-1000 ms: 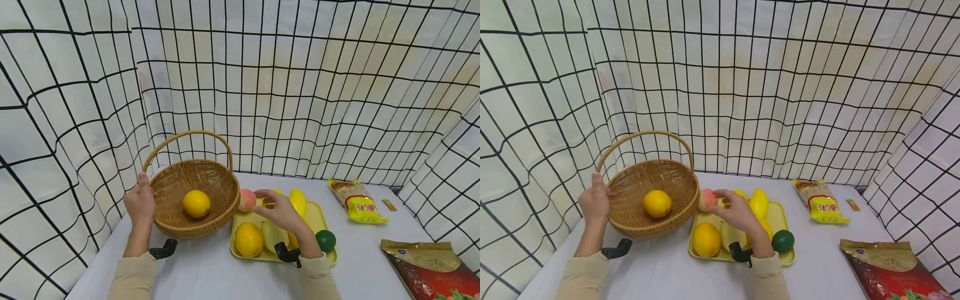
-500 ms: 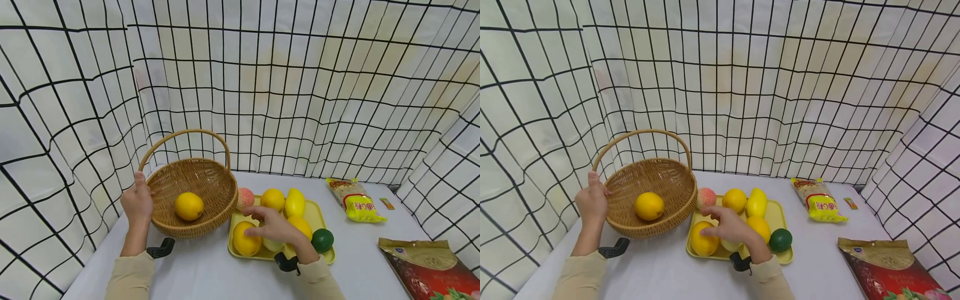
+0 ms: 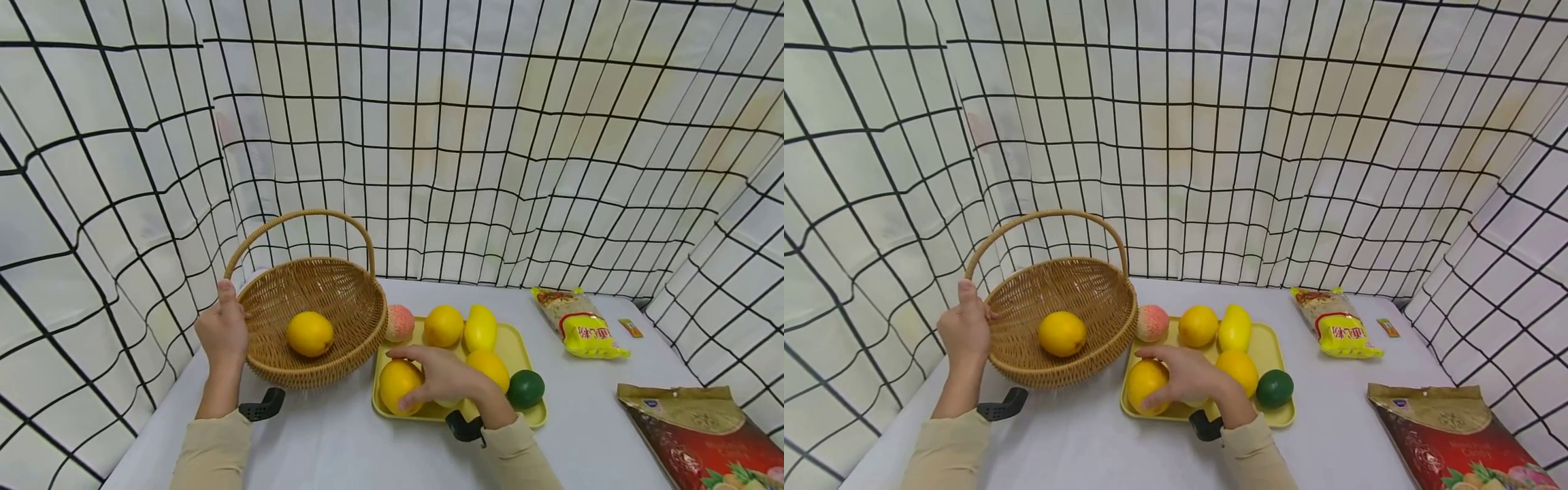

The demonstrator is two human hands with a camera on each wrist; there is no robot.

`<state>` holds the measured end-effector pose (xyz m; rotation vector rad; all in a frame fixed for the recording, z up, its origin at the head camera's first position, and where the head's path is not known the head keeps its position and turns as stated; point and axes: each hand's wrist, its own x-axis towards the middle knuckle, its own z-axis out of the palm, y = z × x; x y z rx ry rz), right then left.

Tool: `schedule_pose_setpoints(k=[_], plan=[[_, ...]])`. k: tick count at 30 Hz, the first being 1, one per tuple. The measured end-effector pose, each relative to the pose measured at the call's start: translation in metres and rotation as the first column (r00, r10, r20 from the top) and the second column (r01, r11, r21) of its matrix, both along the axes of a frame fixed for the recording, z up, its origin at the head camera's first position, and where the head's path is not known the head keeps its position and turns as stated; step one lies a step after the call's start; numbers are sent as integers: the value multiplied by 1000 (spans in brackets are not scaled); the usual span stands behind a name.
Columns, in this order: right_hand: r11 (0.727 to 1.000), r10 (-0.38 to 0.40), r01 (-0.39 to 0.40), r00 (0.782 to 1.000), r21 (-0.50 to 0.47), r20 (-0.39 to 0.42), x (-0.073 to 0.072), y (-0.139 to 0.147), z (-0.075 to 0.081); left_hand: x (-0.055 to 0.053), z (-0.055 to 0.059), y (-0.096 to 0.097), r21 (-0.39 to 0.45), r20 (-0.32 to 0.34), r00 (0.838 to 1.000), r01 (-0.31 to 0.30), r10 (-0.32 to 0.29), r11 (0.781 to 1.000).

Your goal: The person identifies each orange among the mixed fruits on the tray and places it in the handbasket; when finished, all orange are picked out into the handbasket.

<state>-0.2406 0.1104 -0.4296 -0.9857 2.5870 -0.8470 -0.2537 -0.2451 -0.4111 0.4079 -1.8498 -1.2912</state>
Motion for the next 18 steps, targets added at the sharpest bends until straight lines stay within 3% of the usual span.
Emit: schedule_pose_setpoints(k=[10, 18], plan=[[979, 64, -41, 991, 198, -114, 3, -7, 3, 0, 0, -1, 10, 14, 1000, -14, 14, 1000], [980, 42, -18, 992, 197, -116, 5, -8, 1, 1, 1, 1, 6, 23, 1000, -12, 12, 1000]])
